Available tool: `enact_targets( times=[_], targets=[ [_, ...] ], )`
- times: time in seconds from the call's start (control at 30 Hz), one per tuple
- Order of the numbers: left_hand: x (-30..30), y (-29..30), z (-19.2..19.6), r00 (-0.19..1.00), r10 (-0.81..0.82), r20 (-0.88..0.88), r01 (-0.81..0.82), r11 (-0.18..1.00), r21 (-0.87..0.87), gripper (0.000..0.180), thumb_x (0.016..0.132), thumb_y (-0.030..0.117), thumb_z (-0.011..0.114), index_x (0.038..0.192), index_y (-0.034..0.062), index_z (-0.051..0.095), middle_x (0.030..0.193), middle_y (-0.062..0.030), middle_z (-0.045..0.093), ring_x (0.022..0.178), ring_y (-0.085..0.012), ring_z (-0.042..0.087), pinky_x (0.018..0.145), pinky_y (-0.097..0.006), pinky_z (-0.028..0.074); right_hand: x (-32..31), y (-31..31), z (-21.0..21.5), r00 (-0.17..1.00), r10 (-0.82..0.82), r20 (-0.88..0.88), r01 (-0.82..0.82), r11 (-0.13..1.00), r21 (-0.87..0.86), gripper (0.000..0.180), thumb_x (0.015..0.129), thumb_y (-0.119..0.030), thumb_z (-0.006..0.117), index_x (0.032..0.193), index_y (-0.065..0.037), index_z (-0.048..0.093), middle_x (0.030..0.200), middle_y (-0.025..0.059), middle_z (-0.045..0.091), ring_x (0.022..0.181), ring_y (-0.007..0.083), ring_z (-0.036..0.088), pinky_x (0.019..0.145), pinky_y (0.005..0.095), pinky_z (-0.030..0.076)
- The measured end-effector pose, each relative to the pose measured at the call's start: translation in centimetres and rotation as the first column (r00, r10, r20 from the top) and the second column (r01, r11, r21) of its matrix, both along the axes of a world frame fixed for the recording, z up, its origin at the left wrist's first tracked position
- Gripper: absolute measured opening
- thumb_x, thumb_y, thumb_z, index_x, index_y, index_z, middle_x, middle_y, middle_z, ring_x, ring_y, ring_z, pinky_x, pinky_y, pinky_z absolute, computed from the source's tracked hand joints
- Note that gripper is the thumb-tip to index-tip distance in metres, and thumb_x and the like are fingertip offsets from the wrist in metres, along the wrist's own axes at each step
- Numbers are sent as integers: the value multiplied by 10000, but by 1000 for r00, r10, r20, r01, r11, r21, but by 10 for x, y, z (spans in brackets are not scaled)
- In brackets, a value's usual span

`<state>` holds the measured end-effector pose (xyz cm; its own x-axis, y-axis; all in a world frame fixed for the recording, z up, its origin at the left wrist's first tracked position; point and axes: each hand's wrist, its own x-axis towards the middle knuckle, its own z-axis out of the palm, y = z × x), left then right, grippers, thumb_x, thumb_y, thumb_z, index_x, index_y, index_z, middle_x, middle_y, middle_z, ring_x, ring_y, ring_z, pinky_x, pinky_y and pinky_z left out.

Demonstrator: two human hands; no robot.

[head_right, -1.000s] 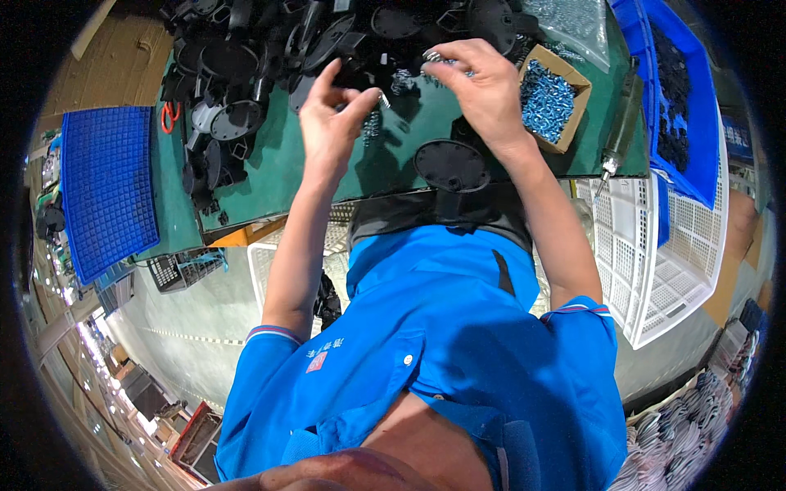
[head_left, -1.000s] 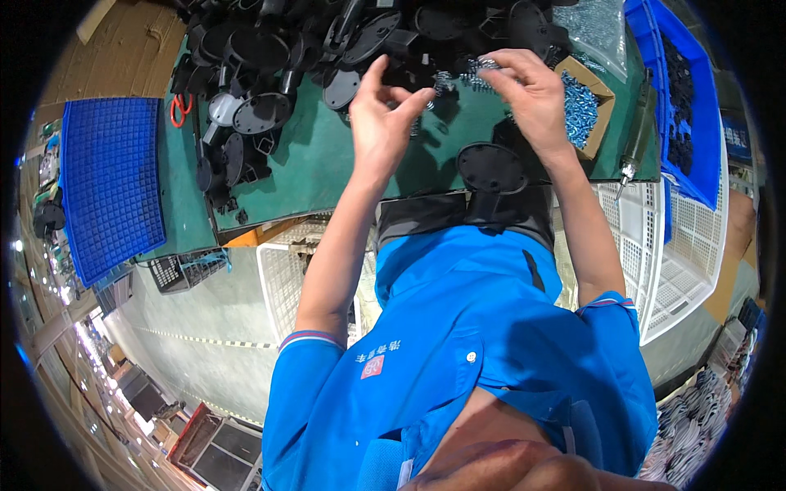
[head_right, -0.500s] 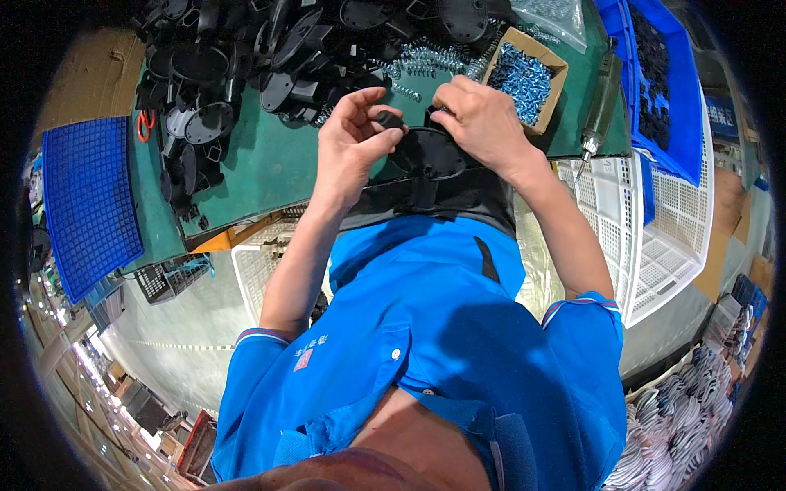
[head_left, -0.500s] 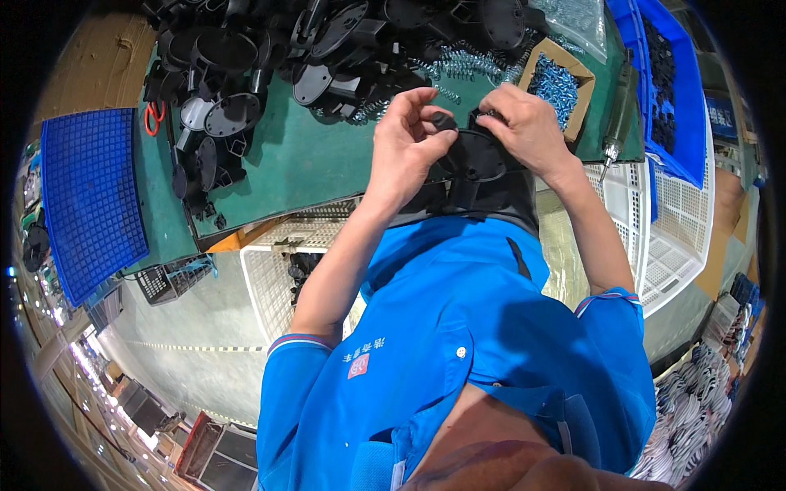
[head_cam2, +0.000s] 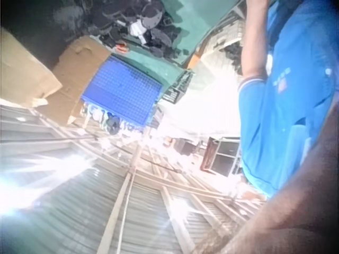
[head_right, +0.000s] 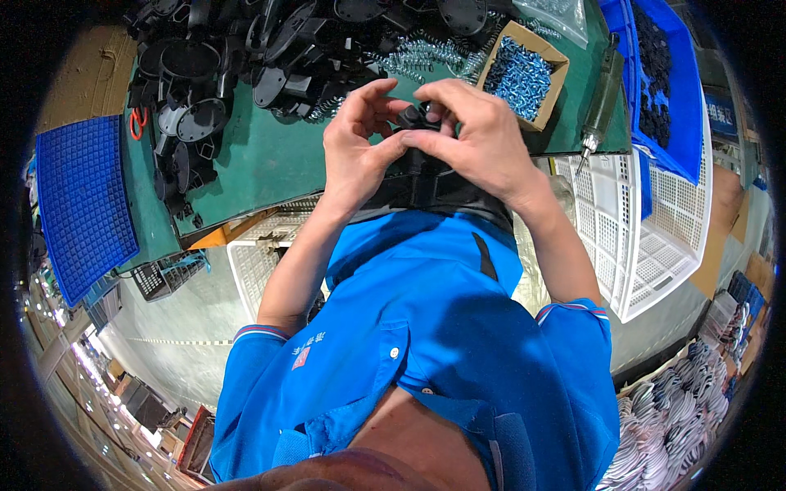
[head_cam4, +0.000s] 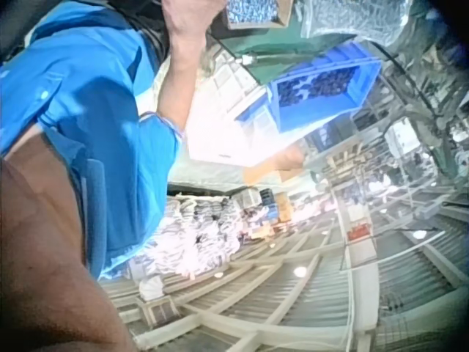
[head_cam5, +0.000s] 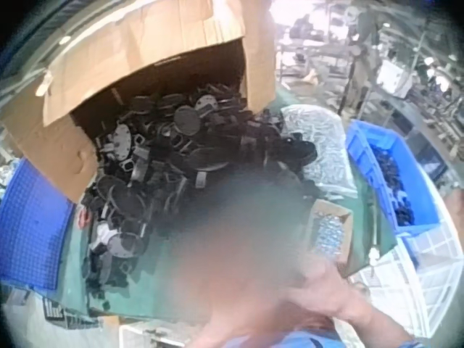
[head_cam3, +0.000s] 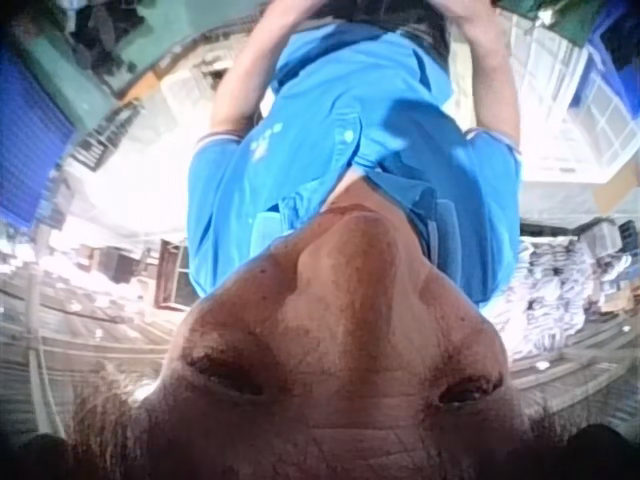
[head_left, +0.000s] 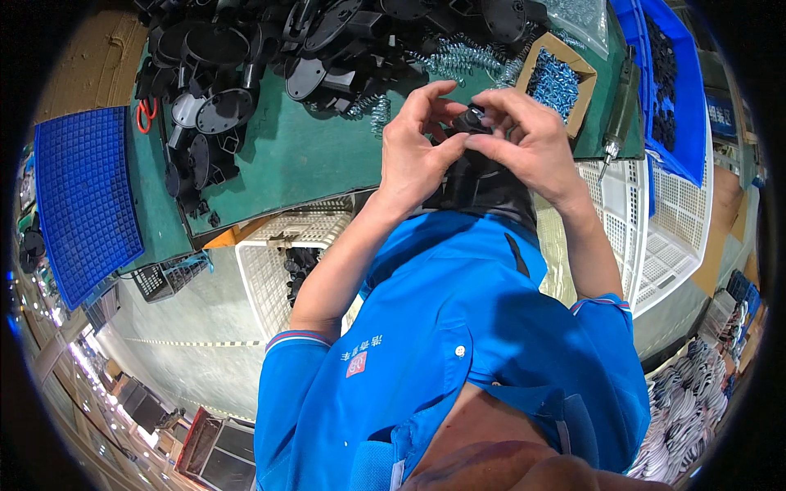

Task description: The person assembles small black plastic components on a green workbench. They repeatedly pick up parts, align them, and use a power drill to fasten screws, then place the finished units into a white basket.

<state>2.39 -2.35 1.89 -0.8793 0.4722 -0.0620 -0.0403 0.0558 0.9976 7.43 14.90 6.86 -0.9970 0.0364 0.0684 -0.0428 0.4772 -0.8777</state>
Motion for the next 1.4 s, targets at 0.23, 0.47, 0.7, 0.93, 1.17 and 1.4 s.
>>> enact_targets(
  times=[0.23,0.47,0.7,0.93,1.17,1.4],
  targets=[
    [-3,0,10,902,-65,-427,-74,951,-300,655,674,99,827,1268,20,562,1167,-164,599,1071,-329,593,864,-393,511,8,15,-21,965,-263,9,258,939,-229,211,840,-50,738,1018,27,658,861,12,631,724,56,573,642,209,481],
    [0,3,-11,911,-125,-392,-46,916,-398,580,682,168,826,1191,-6,608,1143,-164,609,1056,-354,585,886,-422,492,10,19,-26,976,-201,87,212,967,-141,194,875,-36,710,1043,28,639,884,-7,632,746,34,563,642,182,449],
    [3,8,-21,945,-143,-294,5,905,-425,569,692,174,821,1187,-15,615,1131,-173,613,1041,-359,592,885,-416,496,2,8,-46,966,-255,45,252,966,55,211,785,-101,754,948,2,669,796,55,634,644,112,586,603,261,477],
    [1,15,-26,983,-146,-113,81,891,-446,643,695,156,823,1251,-58,582,1133,-184,621,997,-345,636,881,-398,516,4,-1,-51,953,-214,-216,282,885,370,206,797,-111,734,973,-41,654,906,114,652,784,321,668,638,377,522],
    [-22,2,-20,628,-153,763,-105,955,278,469,841,234,721,1189,-58,603,1106,-113,651,1004,-202,640,931,-352,506,11,-9,-68,889,-446,-98,442,895,-66,196,845,-20,727,1025,11,657,844,9,595,692,69,561,619,207,458],
    [22,-11,-10,556,-320,767,-152,868,472,381,1010,224,544,1313,-6,536,1211,-104,639,1080,-188,635,937,-334,533,31,-28,-44,919,-383,-94,348,900,-262,230,830,20,728,1049,34,660,922,9,604,783,53,558,680,195,456]
  ],
)
